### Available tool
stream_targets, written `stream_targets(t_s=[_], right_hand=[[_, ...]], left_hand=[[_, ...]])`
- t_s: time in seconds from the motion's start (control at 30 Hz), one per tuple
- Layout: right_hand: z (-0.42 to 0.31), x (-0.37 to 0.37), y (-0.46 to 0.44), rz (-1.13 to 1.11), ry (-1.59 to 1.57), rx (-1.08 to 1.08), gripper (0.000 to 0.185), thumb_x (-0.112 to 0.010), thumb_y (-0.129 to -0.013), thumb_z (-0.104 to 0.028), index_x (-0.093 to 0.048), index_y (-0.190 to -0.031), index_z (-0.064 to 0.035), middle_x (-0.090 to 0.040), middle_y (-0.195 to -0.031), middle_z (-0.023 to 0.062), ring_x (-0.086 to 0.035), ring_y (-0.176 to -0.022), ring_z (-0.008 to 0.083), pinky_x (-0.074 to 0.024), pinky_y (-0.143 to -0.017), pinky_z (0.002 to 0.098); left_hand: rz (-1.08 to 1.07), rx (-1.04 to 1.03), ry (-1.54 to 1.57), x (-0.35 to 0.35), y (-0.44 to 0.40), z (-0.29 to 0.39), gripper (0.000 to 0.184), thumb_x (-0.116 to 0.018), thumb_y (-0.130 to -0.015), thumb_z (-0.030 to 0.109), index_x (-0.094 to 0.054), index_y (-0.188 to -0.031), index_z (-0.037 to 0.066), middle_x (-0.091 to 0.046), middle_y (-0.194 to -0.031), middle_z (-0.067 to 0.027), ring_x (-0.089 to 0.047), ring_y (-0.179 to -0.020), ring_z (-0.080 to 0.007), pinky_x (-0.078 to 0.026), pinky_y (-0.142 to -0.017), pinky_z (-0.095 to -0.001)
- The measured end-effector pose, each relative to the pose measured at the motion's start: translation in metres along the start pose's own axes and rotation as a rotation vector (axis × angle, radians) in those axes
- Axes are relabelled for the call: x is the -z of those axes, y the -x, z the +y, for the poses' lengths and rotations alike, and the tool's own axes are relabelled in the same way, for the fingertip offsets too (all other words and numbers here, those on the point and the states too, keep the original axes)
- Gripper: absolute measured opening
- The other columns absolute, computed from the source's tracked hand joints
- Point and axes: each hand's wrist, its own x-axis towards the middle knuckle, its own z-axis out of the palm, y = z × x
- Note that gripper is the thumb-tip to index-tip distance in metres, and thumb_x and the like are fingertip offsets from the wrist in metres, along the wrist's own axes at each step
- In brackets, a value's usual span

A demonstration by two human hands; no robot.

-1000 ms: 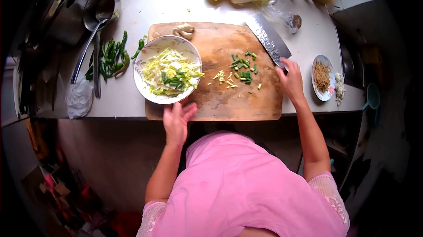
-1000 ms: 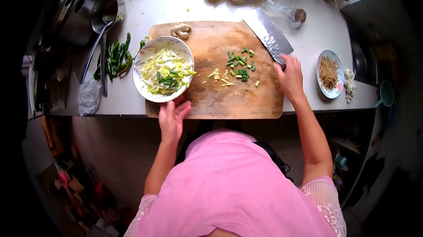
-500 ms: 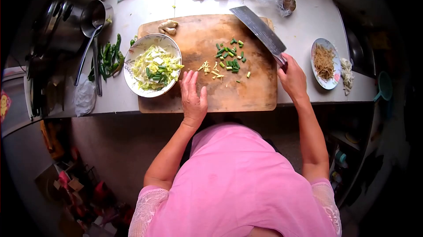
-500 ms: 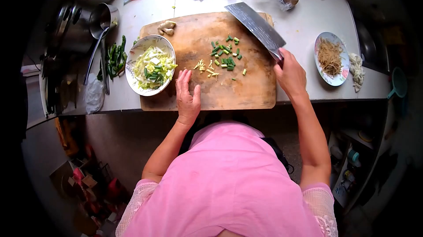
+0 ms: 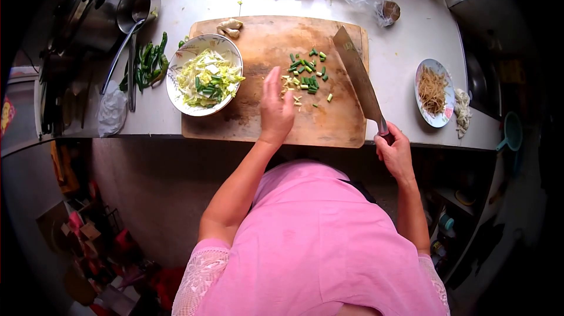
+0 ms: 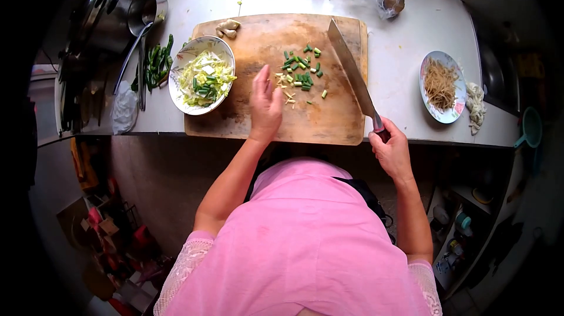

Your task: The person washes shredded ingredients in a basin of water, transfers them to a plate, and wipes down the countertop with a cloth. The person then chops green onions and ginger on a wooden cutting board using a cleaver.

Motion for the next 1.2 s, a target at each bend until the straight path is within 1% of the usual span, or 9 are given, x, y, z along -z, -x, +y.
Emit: stream_targets(t_s=[0.03, 0.07, 0.17, 0.23, 0.33, 0.5, 0.93, 1.03, 1.2], right_hand=[[0.000, 0.001, 0.002, -0.013, -0.015, -0.015, 0.029, -0.054, -0.080, -0.004, -0.053, -0.109, -0.0027, -0.047, -0.061, -0.0039, -0.043, -0.046, 0.0040, -0.0345, -0.041, 0.0179], [0.002, 0.002, 0.004, -0.024, -0.034, -0.033, 0.029, -0.054, -0.080, -0.004, -0.054, -0.109, -0.0028, -0.047, -0.062, -0.0043, -0.043, -0.047, 0.0035, -0.0344, -0.041, 0.0177], [0.011, 0.007, 0.007, -0.078, -0.120, -0.054, 0.028, -0.054, -0.080, -0.004, -0.054, -0.108, -0.0009, -0.048, -0.062, -0.0025, -0.044, -0.046, 0.0047, -0.0353, -0.040, 0.0186], [0.011, 0.006, 0.011, -0.064, -0.174, -0.086, 0.025, -0.053, -0.080, -0.003, -0.054, -0.104, -0.0005, -0.048, -0.062, -0.0017, -0.044, -0.045, 0.0052, -0.0358, -0.040, 0.0189], [0.015, 0.007, 0.014, -0.043, -0.238, -0.125, 0.018, -0.053, -0.080, -0.003, -0.054, -0.097, -0.0004, -0.049, -0.061, -0.0004, -0.045, -0.044, 0.0059, -0.0367, -0.039, 0.0195], [0.018, 0.008, 0.013, -0.057, -0.211, -0.107, 0.010, -0.053, -0.079, -0.003, -0.053, -0.089, -0.0015, -0.049, -0.060, 0.0001, -0.045, -0.044, 0.0066, -0.0370, -0.039, 0.0199], [0.014, 0.006, 0.008, 0.001, -0.321, -0.195, 0.006, -0.054, -0.082, -0.007, -0.051, -0.085, -0.0031, -0.049, -0.057, 0.0006, -0.044, -0.042, 0.0075, -0.0360, -0.038, 0.0202], [-0.003, 0.005, -0.001, -0.021, 0.005, -0.065, 0.014, -0.055, -0.082, -0.010, -0.053, -0.094, -0.0024, -0.047, -0.057, -0.0010, -0.043, -0.043, 0.0058, -0.0340, -0.037, 0.0200], [-0.016, -0.013, -0.025, 0.050, 0.313, 0.196, 0.030, -0.057, -0.077, -0.006, -0.055, -0.107, -0.0006, -0.055, -0.072, 0.0028, -0.050, -0.062, 0.0085, -0.0423, -0.058, 0.0215]], left_hand=[[0.042, 0.044, 0.039, 0.008, 0.004, 0.001, 0.049, -0.048, -0.081, -0.004, -0.034, -0.128, 0.000, -0.042, -0.119, -0.0093, -0.042, -0.114, -0.0172, -0.038, -0.096, -0.0301], [0.038, 0.094, -0.069, 0.018, 0.008, 0.003, 0.053, -0.054, -0.078, -0.004, -0.035, -0.128, 0.000, -0.044, -0.113, -0.0093, -0.047, -0.107, -0.0165, -0.042, -0.090, -0.0277], [-0.076, 0.139, -0.316, 0.033, 0.015, 0.010, 0.061, -0.063, -0.073, 0.002, -0.036, -0.127, -0.001, -0.045, -0.107, -0.0123, -0.050, -0.099, -0.0221, -0.044, -0.083, -0.0304], [-0.149, -0.142, -0.715, 0.029, 0.018, 0.000, 0.069, -0.071, -0.067, 0.010, -0.037, -0.126, -0.001, -0.045, -0.105, -0.0161, -0.050, -0.094, -0.0301, -0.044, -0.079, -0.0348], [-0.167, -0.122, -0.644, 0.018, 0.000, -0.001, 0.073, -0.073, -0.065, 0.015, -0.036, -0.125, -0.002, -0.044, -0.105, -0.0182, -0.048, -0.094, -0.0349, -0.043, -0.080, -0.0387], [-0.120, -0.084, -0.527, 0.004, -0.027, -0.014, 0.018, -0.058, -0.075, 0.002, -0.057, -0.093, 0.002, -0.055, -0.085, -0.0159, -0.057, -0.076, -0.0332, -0.047, -0.067, -0.0374], [-0.037, -0.273, -0.588, 0.014, -0.002, 0.001, 0.006, -0.064, -0.073, 0.012, -0.061, -0.075, 0.008, -0.056, -0.080, -0.0056, -0.052, -0.078, -0.0233, -0.039, -0.068, -0.0348], [0.028, -0.315, -0.554, 0.013, -0.001, -0.013, 0.011, -0.067, -0.070, 0.016, -0.058, -0.070, 0.010, -0.054, -0.081, -0.0046, -0.049, -0.080, -0.0236, -0.036, -0.070, -0.0365], [0.021, -0.254, -0.562, 0.018, 0.001, -0.014, 0.016, -0.063, -0.070, 0.009, -0.059, -0.086, 0.011, -0.053, -0.081, -0.0050, -0.048, -0.081, -0.0245, -0.037, -0.071, -0.0358]])
